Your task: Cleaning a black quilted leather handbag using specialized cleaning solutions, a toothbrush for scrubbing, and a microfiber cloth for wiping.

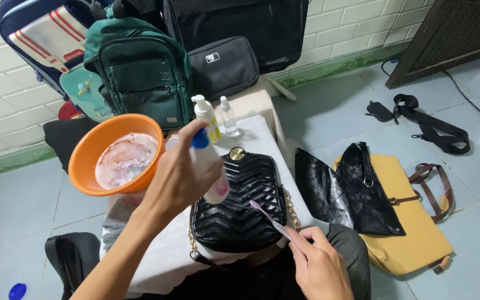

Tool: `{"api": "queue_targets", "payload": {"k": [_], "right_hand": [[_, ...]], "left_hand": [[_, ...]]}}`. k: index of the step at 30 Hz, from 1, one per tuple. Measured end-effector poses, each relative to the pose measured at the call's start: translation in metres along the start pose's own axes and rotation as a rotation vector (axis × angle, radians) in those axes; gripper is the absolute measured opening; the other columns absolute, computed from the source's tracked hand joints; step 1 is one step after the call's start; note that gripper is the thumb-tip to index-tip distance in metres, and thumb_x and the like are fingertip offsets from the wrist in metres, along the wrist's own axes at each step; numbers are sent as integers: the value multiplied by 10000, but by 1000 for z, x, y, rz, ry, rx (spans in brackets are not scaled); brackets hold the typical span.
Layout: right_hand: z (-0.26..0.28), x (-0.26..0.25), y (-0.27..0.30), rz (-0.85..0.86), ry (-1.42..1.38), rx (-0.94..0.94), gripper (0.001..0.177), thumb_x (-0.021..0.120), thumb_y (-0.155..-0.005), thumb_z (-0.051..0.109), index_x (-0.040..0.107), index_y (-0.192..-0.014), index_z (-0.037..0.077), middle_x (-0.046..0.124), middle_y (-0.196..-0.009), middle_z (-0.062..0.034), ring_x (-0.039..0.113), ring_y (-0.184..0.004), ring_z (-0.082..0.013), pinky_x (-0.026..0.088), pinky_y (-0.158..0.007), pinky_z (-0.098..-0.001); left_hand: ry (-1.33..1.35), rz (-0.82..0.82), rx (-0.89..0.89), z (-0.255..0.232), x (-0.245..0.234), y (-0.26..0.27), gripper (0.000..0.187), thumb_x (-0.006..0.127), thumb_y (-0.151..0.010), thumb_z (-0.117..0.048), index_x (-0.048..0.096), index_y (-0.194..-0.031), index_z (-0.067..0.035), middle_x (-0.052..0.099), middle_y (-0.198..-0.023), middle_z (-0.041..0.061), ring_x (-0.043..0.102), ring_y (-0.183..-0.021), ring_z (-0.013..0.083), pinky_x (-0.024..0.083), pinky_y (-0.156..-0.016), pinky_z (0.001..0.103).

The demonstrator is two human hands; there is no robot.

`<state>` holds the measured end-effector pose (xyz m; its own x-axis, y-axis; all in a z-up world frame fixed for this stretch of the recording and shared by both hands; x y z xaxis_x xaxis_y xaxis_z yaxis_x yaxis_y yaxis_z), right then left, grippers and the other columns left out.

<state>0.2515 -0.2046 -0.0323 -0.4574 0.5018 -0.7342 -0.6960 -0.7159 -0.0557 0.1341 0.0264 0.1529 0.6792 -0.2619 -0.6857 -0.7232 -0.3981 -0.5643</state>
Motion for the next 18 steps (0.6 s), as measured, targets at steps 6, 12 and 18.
{"api": "queue_targets", "payload": {"k": [6,12,18], "right_hand": [[-5,5,1,-77,-137,-106,331,668,-833,92,793,-1127,180,704,-932,16,712,-633,-133,587,-593,-281],[-34,32,6,-117,-151,-106,440,709,-764,21,802,-1144,221,692,-880,3,689,-570,-124,596,-556,-264],[-45,37,2,-253,-264,-230,425,739,-707,-28,834,-1073,167,691,-708,31,586,-475,-43,497,-432,-166]], "left_hand": [[-72,-71,79,16,98,-69,769,760,-864,-85,324,-1498,-96,616,-1196,241,691,-843,374,573,-753,494],[-201,-53,-81,70,176,-118,780,702,-930,-74,252,-1560,-164,578,-1053,236,693,-734,408,539,-649,553],[-195,-158,-130,96,184,-116,793,734,-902,-72,288,-1553,-151,599,-1085,237,672,-770,414,525,-678,531]]}}
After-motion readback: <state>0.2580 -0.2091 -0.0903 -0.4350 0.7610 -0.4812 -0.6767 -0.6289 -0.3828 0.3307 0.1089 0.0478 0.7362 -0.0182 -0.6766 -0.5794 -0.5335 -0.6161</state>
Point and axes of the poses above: each hand's wrist, its own y-axis away from the middle knuckle, its own x-axis out of the palm, z = x × y, the point moved 10 cm from there along -y, towards the middle knuckle
